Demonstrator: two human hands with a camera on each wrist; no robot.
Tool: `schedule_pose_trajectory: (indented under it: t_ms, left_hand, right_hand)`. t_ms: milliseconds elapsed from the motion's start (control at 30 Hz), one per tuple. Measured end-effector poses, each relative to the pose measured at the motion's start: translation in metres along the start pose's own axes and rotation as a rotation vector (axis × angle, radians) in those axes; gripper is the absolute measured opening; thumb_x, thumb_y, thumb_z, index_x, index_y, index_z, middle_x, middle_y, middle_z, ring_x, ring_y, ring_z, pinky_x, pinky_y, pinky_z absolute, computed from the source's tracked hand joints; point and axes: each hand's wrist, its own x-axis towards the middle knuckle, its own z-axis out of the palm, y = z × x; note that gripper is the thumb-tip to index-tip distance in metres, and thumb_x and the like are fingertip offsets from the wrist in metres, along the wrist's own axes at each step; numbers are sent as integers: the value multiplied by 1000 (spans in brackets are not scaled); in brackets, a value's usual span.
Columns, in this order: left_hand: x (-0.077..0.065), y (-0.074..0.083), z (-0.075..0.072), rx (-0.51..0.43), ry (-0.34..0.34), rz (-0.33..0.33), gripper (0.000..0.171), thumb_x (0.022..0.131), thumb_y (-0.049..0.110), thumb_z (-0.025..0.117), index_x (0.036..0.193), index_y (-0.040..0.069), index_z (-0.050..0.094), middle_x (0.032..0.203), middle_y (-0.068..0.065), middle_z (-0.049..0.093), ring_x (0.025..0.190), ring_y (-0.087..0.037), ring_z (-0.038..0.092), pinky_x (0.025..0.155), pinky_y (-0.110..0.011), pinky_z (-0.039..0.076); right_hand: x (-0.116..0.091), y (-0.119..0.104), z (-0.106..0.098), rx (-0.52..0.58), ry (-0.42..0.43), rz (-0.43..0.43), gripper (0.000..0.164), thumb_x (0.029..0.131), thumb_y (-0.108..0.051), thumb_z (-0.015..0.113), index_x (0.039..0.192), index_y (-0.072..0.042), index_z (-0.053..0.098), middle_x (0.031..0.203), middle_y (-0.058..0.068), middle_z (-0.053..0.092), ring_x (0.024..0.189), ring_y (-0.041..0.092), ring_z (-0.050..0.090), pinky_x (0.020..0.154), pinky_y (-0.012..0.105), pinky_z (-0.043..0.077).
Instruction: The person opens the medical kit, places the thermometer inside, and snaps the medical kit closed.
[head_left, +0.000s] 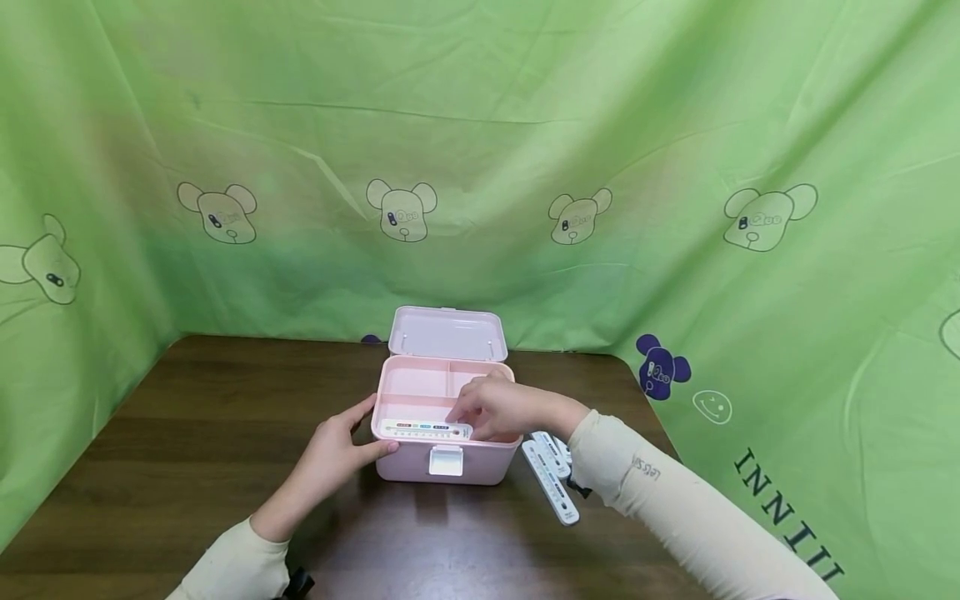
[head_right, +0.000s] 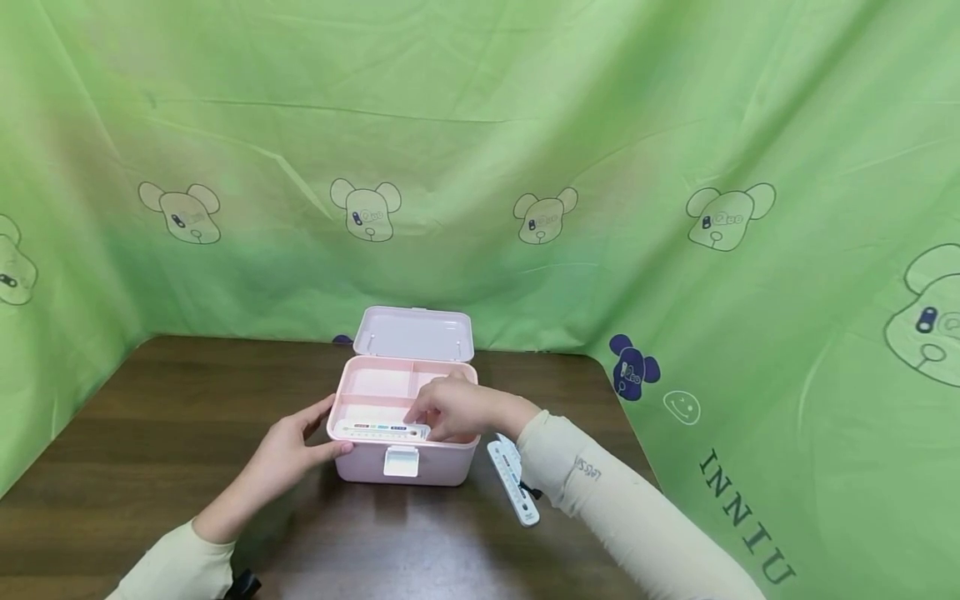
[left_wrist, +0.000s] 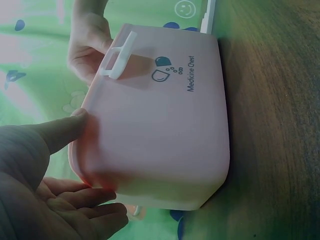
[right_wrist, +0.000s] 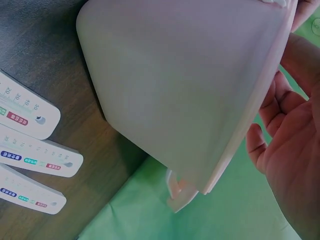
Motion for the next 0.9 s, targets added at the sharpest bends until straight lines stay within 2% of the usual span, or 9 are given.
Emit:
schedule_pose_trajectory:
  t_ms: [233,600,767,900]
  left_hand:
    - [-1,0,2,2,-4,-14,87,82,34,87,151,0,47,152,-17,52,140,-36,50,113,-54,44]
    - [0,-1,3,6,0,-6,87,83,33,87,152,0,46,153,-17,51,138,-36,51,112,-52,46]
    - [0,-1,2,7,-3,-18,88,82,35,87,152,1,46,153,-17,50,138,-37,52,112,-52,46]
    - [0,-1,3,12,-7,-21,88,83,36,87,152,1,46,153,-17,50,138,-37,51,112,-52,45]
  right_hand:
    - [-4,1,9,-101,47,-45,33,85,-14,79,118,-19,78,104,-12,71,98,5,58,96,37,38]
    - [-7,2,12,-142,65,-88,31,87,-14,79,118,-20,78,101,-8,70,99,8,59,92,37,36]
    - [-6,2,11,-77,71,-51,33,87,-12,78,119,-16,76,102,-8,73,97,8,62,95,36,37]
    - [-9,3,11,35,63,5,35,90,-9,73,125,-12,73,98,-9,72,94,9,63,93,28,47]
